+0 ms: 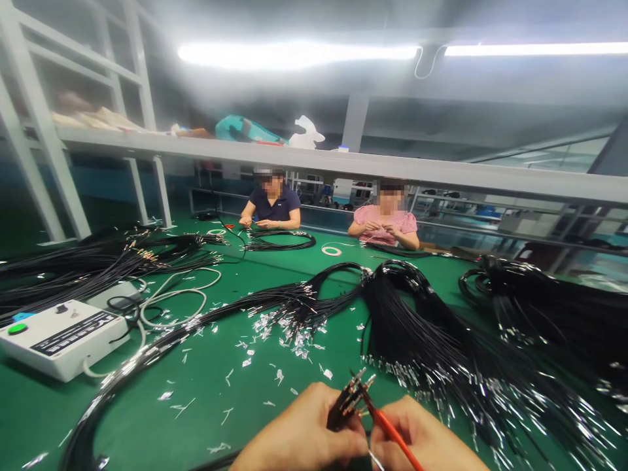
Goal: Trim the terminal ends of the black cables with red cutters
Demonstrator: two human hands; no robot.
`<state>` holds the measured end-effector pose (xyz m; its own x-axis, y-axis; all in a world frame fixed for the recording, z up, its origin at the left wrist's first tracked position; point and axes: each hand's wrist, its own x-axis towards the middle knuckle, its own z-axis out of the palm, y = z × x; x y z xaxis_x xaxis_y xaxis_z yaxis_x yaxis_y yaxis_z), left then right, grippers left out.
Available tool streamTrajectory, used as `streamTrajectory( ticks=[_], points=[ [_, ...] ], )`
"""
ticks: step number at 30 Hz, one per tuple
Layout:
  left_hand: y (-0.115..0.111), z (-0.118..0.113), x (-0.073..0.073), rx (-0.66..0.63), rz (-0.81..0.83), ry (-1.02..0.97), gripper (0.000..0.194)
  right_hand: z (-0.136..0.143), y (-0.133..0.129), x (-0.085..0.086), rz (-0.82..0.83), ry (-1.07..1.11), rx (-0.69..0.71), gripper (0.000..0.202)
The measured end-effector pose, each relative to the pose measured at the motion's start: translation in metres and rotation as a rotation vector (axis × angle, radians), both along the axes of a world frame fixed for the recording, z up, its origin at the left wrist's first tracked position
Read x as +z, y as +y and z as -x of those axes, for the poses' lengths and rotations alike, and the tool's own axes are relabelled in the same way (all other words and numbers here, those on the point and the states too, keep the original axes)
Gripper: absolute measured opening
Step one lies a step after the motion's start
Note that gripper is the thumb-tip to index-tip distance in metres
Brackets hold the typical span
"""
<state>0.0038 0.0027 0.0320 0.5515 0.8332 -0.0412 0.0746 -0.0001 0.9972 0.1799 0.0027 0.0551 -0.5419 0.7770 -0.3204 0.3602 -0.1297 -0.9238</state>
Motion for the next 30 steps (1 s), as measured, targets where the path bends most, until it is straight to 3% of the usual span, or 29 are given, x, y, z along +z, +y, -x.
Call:
streamTrajectory(
  ticks=[5,7,10,14,16,18,22,25,30],
  points=[
    [-0.002,0.003,0.002,0.009,-0.006,-0.017,0.006,0.002,-0.001,-0.001,-0.016,0.107,-0.022,0.026],
    [-0.002,0.004,0.005,0.026,-0.005,-0.046,0.006,0.003,0.003,-0.009,0.029,0.201,0.007,0.026],
    [0.001,0.004,0.009,0.065,0.017,-0.111,0.007,0.007,0.01,-0.025,0.161,0.37,-0.09,0.029],
    [0.005,-0.002,0.009,0.287,-0.11,-0.051,0.005,0.016,0.013,-0.033,0.334,0.554,-0.266,0.031],
    [0.008,-0.004,0.006,0.465,-0.249,0.058,0.007,0.015,0.012,-0.028,0.35,0.644,-0.369,0.029],
    [0.012,-0.005,0.002,0.558,-0.266,0.081,0.01,0.01,0.012,-0.021,0.298,0.714,-0.495,0.032],
    [0.018,-0.004,-0.008,0.453,-0.061,-0.117,0.02,-0.001,0.019,-0.022,0.093,0.594,-0.677,0.031],
    [0.019,-0.003,-0.01,0.368,0.037,-0.225,0.028,0.006,0.022,-0.035,0.035,0.426,-0.573,0.04],
    [0.018,-0.004,-0.012,0.277,0.124,-0.364,0.036,0.035,0.012,-0.04,0.016,0.472,-0.516,0.049]
  ],
)
